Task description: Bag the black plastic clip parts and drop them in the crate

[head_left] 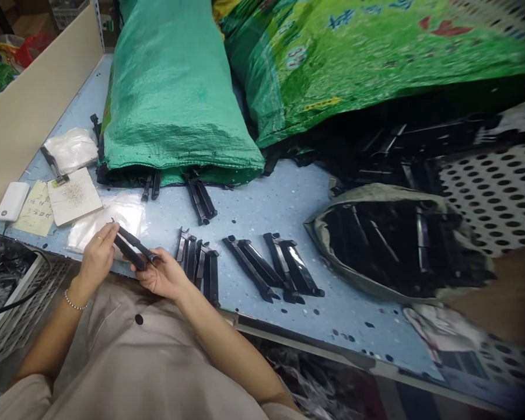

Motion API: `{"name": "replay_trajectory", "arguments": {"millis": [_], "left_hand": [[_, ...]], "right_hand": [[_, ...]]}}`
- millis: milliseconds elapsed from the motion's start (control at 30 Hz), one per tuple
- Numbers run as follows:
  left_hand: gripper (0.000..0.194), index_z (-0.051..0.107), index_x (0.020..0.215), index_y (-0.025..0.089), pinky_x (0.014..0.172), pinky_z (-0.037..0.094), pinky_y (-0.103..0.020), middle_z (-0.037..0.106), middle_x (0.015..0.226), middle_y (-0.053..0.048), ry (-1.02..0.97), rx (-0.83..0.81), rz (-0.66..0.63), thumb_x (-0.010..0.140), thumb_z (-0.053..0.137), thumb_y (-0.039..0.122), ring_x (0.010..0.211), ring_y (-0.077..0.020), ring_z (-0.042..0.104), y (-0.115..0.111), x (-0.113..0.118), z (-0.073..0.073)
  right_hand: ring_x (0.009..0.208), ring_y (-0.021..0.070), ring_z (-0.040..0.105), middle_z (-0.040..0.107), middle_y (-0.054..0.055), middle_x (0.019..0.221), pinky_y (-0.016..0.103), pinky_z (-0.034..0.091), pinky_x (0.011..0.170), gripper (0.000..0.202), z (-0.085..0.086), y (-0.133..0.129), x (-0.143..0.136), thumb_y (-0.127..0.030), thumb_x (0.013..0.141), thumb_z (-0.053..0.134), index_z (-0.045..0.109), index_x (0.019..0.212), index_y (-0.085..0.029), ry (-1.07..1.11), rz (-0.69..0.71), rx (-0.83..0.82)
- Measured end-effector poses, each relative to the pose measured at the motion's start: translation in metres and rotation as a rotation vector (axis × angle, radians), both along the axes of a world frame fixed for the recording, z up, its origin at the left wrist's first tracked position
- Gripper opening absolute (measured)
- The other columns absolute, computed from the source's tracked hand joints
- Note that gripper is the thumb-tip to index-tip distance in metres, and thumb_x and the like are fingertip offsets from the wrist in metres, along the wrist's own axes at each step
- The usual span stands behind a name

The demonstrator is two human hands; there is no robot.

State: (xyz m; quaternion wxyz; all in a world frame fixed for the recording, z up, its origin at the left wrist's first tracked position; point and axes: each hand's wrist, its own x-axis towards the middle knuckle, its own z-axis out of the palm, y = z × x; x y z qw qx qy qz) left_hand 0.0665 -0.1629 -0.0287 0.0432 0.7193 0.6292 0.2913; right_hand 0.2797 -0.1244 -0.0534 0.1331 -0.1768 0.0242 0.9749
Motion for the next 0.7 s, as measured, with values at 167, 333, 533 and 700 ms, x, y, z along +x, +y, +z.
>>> {"name": "replay_trajectory", "arguments": {"millis": [167, 333, 533, 700], "left_hand": [[0.063, 0.039, 0.152, 0.022, 0.113, 0.047, -0.039, 0.051, 0.148, -0.013, 0.021, 0.13, 0.046, 0.092, 0.04, 0.005, 0.134, -0.0247, 0.053, -0.011, 0.018, 0.01], [0.074, 0.014, 0.16, 0.02, 0.108, 0.052, -0.04, 0.037, 0.158, -0.016, -0.002, 0.125, -0.266, 0.091, 0.036, 0.001, 0.143, -0.0256, 0.042, -0.012, 0.055, 0.002], [0.075, 0.012, 0.16, 0.019, 0.111, 0.05, -0.041, 0.037, 0.158, -0.016, -0.115, 0.18, -0.486, 0.091, 0.035, 0.0, 0.143, -0.025, 0.043, -0.012, 0.11, -0.004], [0.073, 0.014, 0.158, 0.016, 0.101, 0.057, -0.035, 0.051, 0.148, -0.018, -0.175, 0.127, -0.925, 0.092, 0.04, 0.002, 0.132, -0.0216, 0.055, -0.008, 0.146, 0.005]], "right_hand": [[0.054, 0.0088, 0.048, 0.072, 0.013, 0.088, 0.018, 0.038, 0.047, 0.033, 0.002, -0.005, 0.02, -0.038, 0.084, 0.058, 0.059, 0.106, -0.014, 0.009, -0.045, 0.08], [0.057, 0.0104, 0.053, 0.069, 0.006, 0.083, 0.021, 0.045, 0.051, 0.025, 0.007, -0.006, 0.029, -0.034, 0.083, 0.062, 0.06, 0.1, -0.017, -0.169, -0.221, 0.183], [0.063, 0.0123, 0.058, 0.065, -0.004, 0.083, 0.023, 0.047, 0.051, 0.046, 0.018, -0.002, 0.06, -0.034, 0.076, 0.069, 0.054, 0.12, -0.033, -0.571, -0.61, 0.496], [0.067, 0.0178, 0.063, 0.068, 0.006, 0.088, 0.035, 0.051, 0.059, 0.039, 0.026, -0.038, 0.177, -0.039, 0.058, 0.075, 0.068, 0.095, -0.029, -0.972, -0.592, 0.585]]}}
